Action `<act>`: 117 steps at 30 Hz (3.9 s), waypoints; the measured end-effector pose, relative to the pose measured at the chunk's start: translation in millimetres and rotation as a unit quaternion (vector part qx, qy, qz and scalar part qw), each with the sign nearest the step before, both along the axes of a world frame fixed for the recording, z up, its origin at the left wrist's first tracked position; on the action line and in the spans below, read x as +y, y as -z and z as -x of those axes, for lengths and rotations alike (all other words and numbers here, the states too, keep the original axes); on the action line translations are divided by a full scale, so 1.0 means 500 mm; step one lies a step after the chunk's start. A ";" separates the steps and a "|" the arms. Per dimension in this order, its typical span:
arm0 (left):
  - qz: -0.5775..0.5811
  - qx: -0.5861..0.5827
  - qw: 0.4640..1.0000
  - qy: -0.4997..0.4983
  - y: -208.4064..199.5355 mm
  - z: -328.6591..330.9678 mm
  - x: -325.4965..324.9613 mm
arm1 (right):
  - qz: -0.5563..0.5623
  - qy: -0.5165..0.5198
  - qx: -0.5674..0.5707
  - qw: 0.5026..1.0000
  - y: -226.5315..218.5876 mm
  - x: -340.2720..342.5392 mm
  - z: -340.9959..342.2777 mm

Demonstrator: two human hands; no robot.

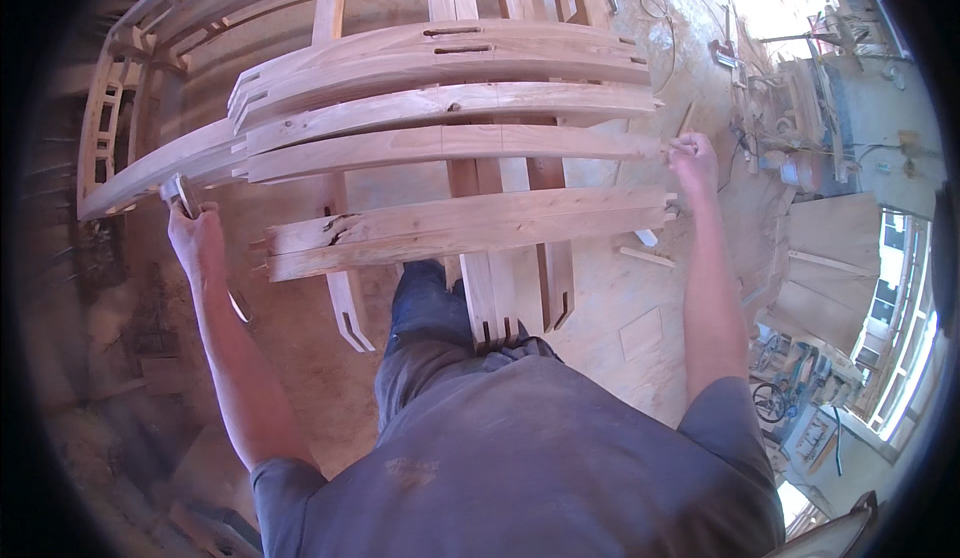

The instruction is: The person marks wooden planks with a pencil and square, then moves to a planer to smooth a plank. The person handles multiple planks, marking them individually and using a planer to finish one piece.

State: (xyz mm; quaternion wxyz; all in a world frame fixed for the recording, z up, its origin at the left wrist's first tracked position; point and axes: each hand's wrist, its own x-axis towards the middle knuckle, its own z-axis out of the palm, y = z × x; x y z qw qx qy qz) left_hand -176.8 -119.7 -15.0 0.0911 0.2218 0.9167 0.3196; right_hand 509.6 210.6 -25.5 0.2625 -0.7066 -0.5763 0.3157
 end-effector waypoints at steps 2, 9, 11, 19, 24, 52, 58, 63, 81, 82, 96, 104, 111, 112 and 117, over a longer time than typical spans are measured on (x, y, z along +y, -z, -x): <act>0.044 0.073 0.996 0.026 -0.005 0.009 0.006 | -0.014 0.005 0.021 1.000 0.022 0.000 -0.032; 0.005 0.313 0.903 0.296 -0.040 -0.114 0.160 | 0.023 0.039 0.055 0.997 -0.007 -0.069 -0.013; 0.025 0.252 0.893 0.373 -0.061 -0.162 0.231 | 0.018 0.047 0.068 0.996 -0.002 -0.074 -0.009; 0.009 0.179 0.817 0.548 -0.047 -0.229 0.393 | 0.012 0.052 -0.043 0.998 0.002 -0.099 -0.006; 0.072 0.160 0.800 0.574 -0.059 -0.213 0.359 | -0.013 0.059 0.061 0.996 0.033 -0.101 -0.019; -0.040 -0.317 0.930 0.179 0.059 0.005 -0.020 | 0.059 -0.097 0.036 0.993 -0.001 -0.043 0.081; -0.144 -0.374 0.909 0.118 0.086 -0.029 -0.005 | -0.106 0.132 0.064 0.983 0.095 0.129 -0.172; 0.017 -0.384 0.916 0.117 0.067 -0.023 -0.080 | 0.096 -0.062 -0.197 0.974 0.108 0.094 -0.171; -0.009 -0.447 0.882 0.152 0.056 -0.025 -0.073 | 0.122 0.029 0.041 0.991 0.025 -0.053 -0.105; -0.007 -0.446 0.881 0.158 0.044 -0.026 -0.073 | 0.115 0.012 0.014 0.993 0.016 -0.044 -0.089; -0.073 -0.385 0.909 0.143 -0.007 -0.078 -0.074 | 0.048 0.028 0.469 0.882 0.079 0.035 -0.182; -0.166 -0.286 0.933 0.140 0.149 -0.039 -0.102 | 0.004 -0.050 0.524 0.851 0.158 0.044 -0.170; -0.001 -0.149 0.978 0.147 0.108 -0.054 -0.070 | 0.029 0.042 0.309 0.950 0.054 0.008 -0.047; 0.028 -0.117 0.979 0.168 0.079 -0.073 -0.054 | 0.028 0.052 0.285 0.957 0.050 0.007 -0.049; 0.048 -0.137 0.983 0.113 0.025 -0.112 -0.049 | 0.052 0.116 0.212 0.969 0.030 -0.020 -0.025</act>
